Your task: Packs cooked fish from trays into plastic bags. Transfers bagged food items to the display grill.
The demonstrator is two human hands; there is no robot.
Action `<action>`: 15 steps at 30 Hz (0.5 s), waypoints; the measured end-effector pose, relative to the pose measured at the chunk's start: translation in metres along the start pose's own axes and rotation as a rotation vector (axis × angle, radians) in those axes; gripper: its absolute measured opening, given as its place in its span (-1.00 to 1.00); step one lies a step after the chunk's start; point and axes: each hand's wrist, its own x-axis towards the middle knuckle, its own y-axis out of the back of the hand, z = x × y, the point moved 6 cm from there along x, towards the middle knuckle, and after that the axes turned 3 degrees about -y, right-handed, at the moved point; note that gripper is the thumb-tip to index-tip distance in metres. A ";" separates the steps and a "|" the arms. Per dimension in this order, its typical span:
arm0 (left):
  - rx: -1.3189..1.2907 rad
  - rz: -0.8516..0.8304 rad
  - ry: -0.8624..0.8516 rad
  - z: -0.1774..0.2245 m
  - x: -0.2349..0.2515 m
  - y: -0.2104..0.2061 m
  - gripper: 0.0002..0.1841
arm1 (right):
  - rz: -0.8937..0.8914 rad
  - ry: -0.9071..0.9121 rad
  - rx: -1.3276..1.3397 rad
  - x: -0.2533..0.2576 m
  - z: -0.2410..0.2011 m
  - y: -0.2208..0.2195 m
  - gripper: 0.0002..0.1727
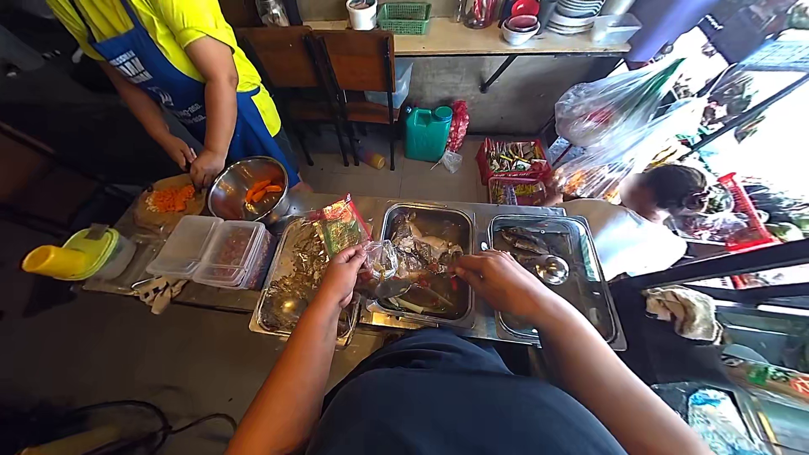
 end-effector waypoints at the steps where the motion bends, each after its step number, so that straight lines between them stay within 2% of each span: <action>1: 0.009 -0.003 0.002 0.000 0.000 0.000 -0.69 | 0.018 -0.009 0.019 0.001 0.000 0.003 -0.61; 7: 0.045 0.002 0.027 0.005 -0.003 0.002 -0.69 | 0.194 -0.022 0.028 0.002 -0.004 0.031 -0.68; 15: 0.121 -0.029 0.006 0.009 -0.009 0.002 -0.68 | 0.143 -0.014 -0.041 0.002 -0.010 0.037 -0.69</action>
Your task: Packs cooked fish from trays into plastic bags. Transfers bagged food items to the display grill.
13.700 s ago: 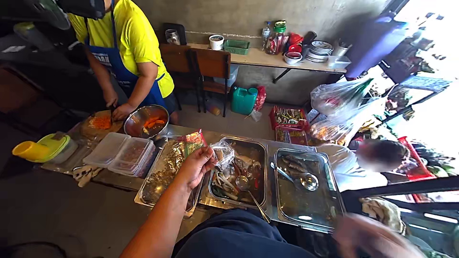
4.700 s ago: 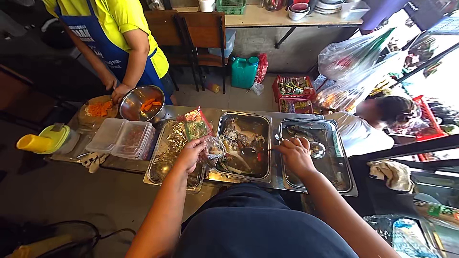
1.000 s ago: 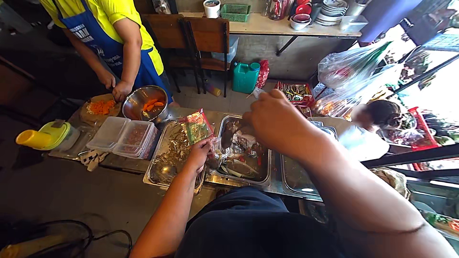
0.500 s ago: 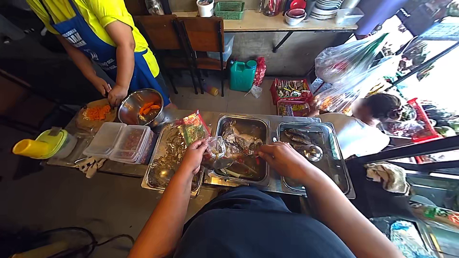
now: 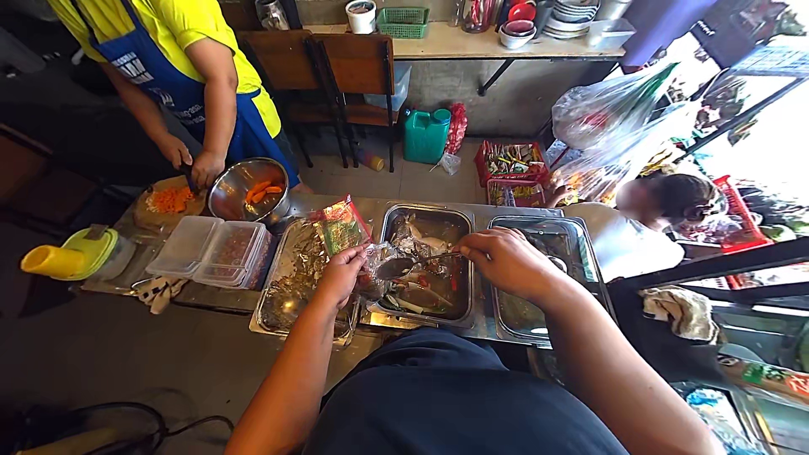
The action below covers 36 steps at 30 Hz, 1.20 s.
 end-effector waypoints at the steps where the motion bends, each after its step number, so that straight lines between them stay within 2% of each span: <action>1: 0.021 0.001 -0.012 0.001 0.000 0.000 -0.68 | 0.004 0.003 -0.007 0.000 -0.001 0.001 -0.69; 5: 0.103 0.026 -0.045 0.001 0.001 0.008 -0.70 | 0.084 0.041 -0.026 -0.009 0.016 0.020 -0.71; 8: 0.153 0.051 -0.095 0.001 0.000 0.016 -0.74 | 0.059 -0.029 -0.114 -0.016 0.043 0.015 -0.72; 12: 0.314 0.097 -0.169 0.014 -0.009 0.021 -0.73 | -0.099 -0.194 -0.152 -0.014 0.082 -0.050 -0.65; 15: 0.443 0.144 -0.236 0.031 -0.019 0.023 -0.75 | -0.046 -0.196 -0.061 -0.019 0.097 -0.109 -0.67; 18: 0.528 0.172 -0.304 0.046 -0.029 0.025 -0.76 | 0.029 -0.222 -0.052 -0.025 0.106 -0.145 -0.67; 23: 0.211 0.171 -0.340 0.072 -0.047 0.025 -0.80 | 0.101 -0.176 -0.183 -0.032 0.111 -0.166 -0.68; 26: 0.002 0.150 -0.377 0.089 -0.054 0.020 -0.85 | 0.027 -0.169 -0.256 -0.028 0.111 -0.170 -0.70; 29: -0.166 0.108 -0.400 0.105 -0.055 0.010 -0.86 | 0.000 -0.157 -0.253 -0.020 0.102 -0.159 -0.72; 31: -0.244 0.079 -0.394 0.112 -0.055 0.001 -0.86 | 0.133 -0.050 -0.128 -0.015 0.074 -0.126 -0.67; 34: -0.323 0.029 -0.375 0.116 -0.054 -0.014 -0.87 | 0.383 0.161 0.109 -0.011 0.015 -0.066 -0.42; 36: -0.360 0.009 -0.375 0.116 -0.053 -0.022 -0.88 | 0.471 0.238 0.256 -0.005 -0.016 -0.038 -0.26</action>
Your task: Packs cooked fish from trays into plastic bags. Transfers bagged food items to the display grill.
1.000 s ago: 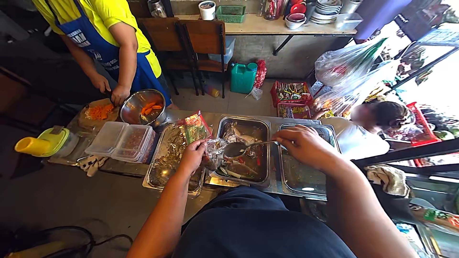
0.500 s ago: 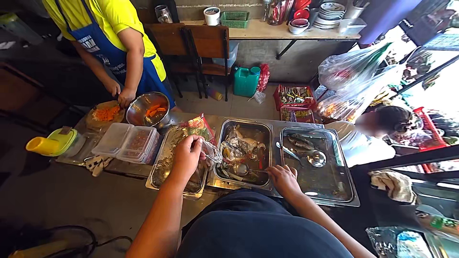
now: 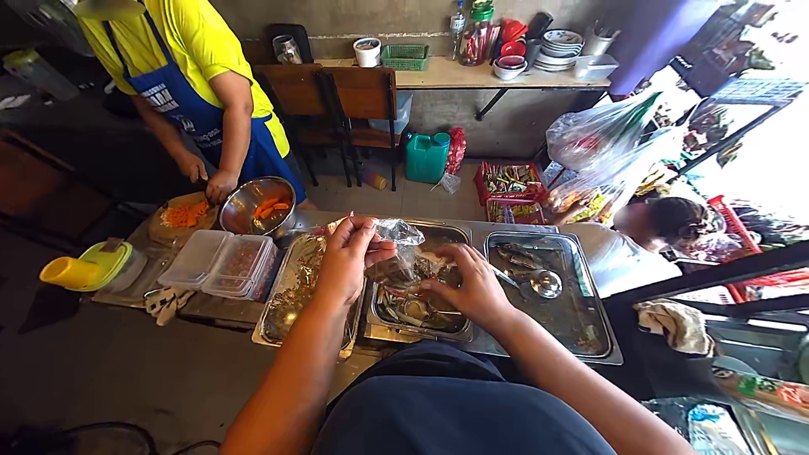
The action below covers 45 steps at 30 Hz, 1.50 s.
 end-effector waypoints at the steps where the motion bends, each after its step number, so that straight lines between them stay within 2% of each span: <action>1: -0.022 0.000 0.000 -0.001 0.000 -0.003 -0.87 | 0.019 0.001 0.046 0.011 -0.011 0.003 -0.20; 3: -0.061 0.006 0.003 -0.001 -0.001 -0.008 -0.87 | 0.018 -0.008 0.100 0.029 -0.022 0.003 -0.17; 4: -0.075 0.009 0.010 -0.002 -0.002 -0.009 -0.86 | 0.014 -0.005 0.110 0.037 -0.026 0.002 -0.23; 8: -0.083 0.038 0.009 0.000 -0.004 0.000 -0.84 | 0.073 0.107 0.097 0.054 -0.042 0.013 -0.78; 10: -0.042 0.048 -0.013 0.001 -0.004 0.008 -0.84 | 0.135 0.213 0.057 0.058 -0.054 0.027 -0.87; 12: 0.032 0.075 -0.053 0.001 -0.003 0.015 -0.85 | 0.126 0.299 0.016 0.063 -0.065 0.035 -0.89; 15: 0.150 0.041 -0.154 0.001 0.001 0.023 -0.84 | 0.034 0.317 -0.039 0.070 -0.076 0.047 -0.86; 20: 0.129 -0.203 -0.218 0.015 0.001 0.007 -0.74 | -0.124 0.149 0.067 0.076 -0.076 0.067 -0.73; 22: 0.131 -0.315 -0.244 0.021 0.001 0.002 -0.72 | -0.136 0.129 0.084 0.075 -0.074 0.072 -0.79; 23: 0.175 -0.373 -0.258 0.024 0.001 -0.002 -0.66 | -0.129 0.136 0.092 0.075 -0.074 0.074 -0.84; 26: 0.339 -0.449 -0.227 0.026 0.001 -0.012 0.03 | -0.112 0.148 0.133 0.072 -0.073 0.079 -0.94; 27: 0.375 -0.452 -0.213 0.023 0.003 -0.015 0.08 | -0.106 0.148 0.151 0.071 -0.072 0.081 -0.95; 32: 0.490 -0.346 -0.183 0.012 0.011 -0.032 -0.19 | -0.084 0.111 0.206 0.068 -0.061 0.087 -0.92; 36: 0.480 -0.390 -0.196 0.004 0.022 -0.046 -0.08 | -0.043 0.070 0.244 0.065 -0.056 0.096 -0.91; 37: 0.464 -0.391 -0.211 0.003 0.024 -0.050 -0.11 | -0.028 0.068 0.255 0.064 -0.054 0.099 -0.91; 40: 0.380 -0.335 -0.281 0.004 0.025 -0.059 -0.34 | 0.023 0.028 0.301 0.064 -0.049 0.109 -0.89; 43: 0.369 -0.348 -0.334 0.008 0.024 -0.064 -0.54 | 0.041 -0.032 0.318 0.061 -0.040 0.118 -0.83; 45: 0.366 -0.371 -0.360 0.011 0.024 -0.066 -0.70 | 0.065 -0.037 0.273 0.059 -0.035 0.124 -0.90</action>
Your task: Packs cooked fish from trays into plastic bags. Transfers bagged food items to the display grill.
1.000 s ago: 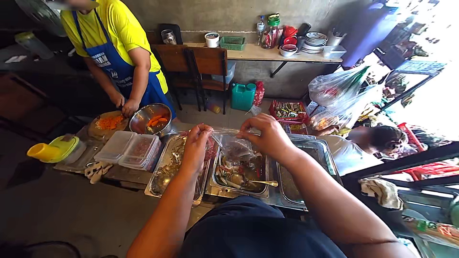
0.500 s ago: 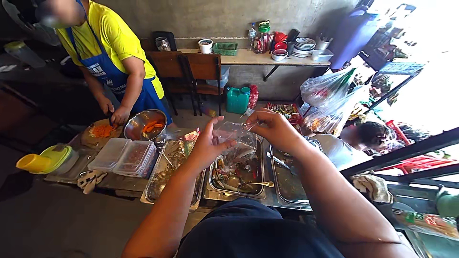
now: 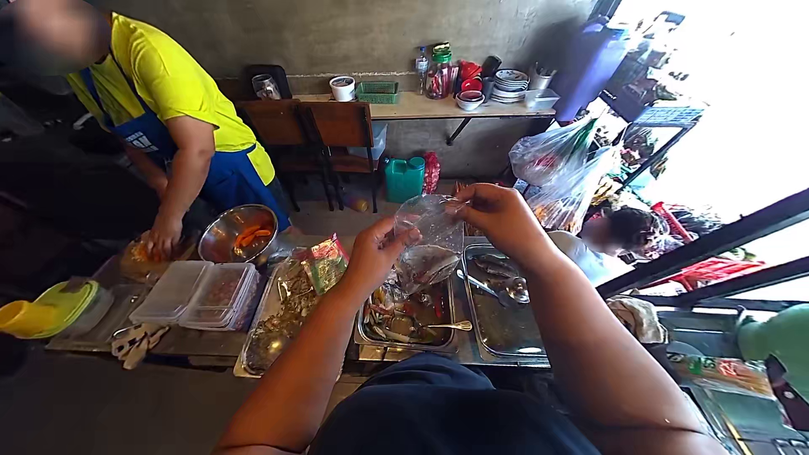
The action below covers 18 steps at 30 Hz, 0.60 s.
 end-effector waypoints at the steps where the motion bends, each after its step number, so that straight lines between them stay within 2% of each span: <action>1: 0.000 -0.006 -0.023 0.002 0.001 0.001 -0.73 | 0.000 0.006 -0.015 -0.001 0.000 0.003 -0.93; 6: -0.006 -0.007 -0.129 0.020 0.004 0.007 -0.77 | -0.107 0.033 0.018 -0.006 -0.001 0.007 -0.92; 10: -0.033 -0.013 -0.145 0.024 0.009 0.004 -0.83 | -0.139 -0.061 0.112 -0.001 0.008 0.006 -0.86; 14: 0.005 -0.024 -0.137 0.037 0.016 0.002 -0.84 | 0.066 -0.209 0.238 -0.001 0.026 0.008 -0.47; 15: 0.018 -0.020 -0.131 0.041 0.017 0.002 -0.83 | 0.154 -0.177 0.205 -0.004 0.030 0.006 -0.45; 18: 0.047 -0.010 -0.115 0.047 0.018 0.006 -0.83 | 0.442 0.036 0.028 -0.020 0.038 -0.010 -0.63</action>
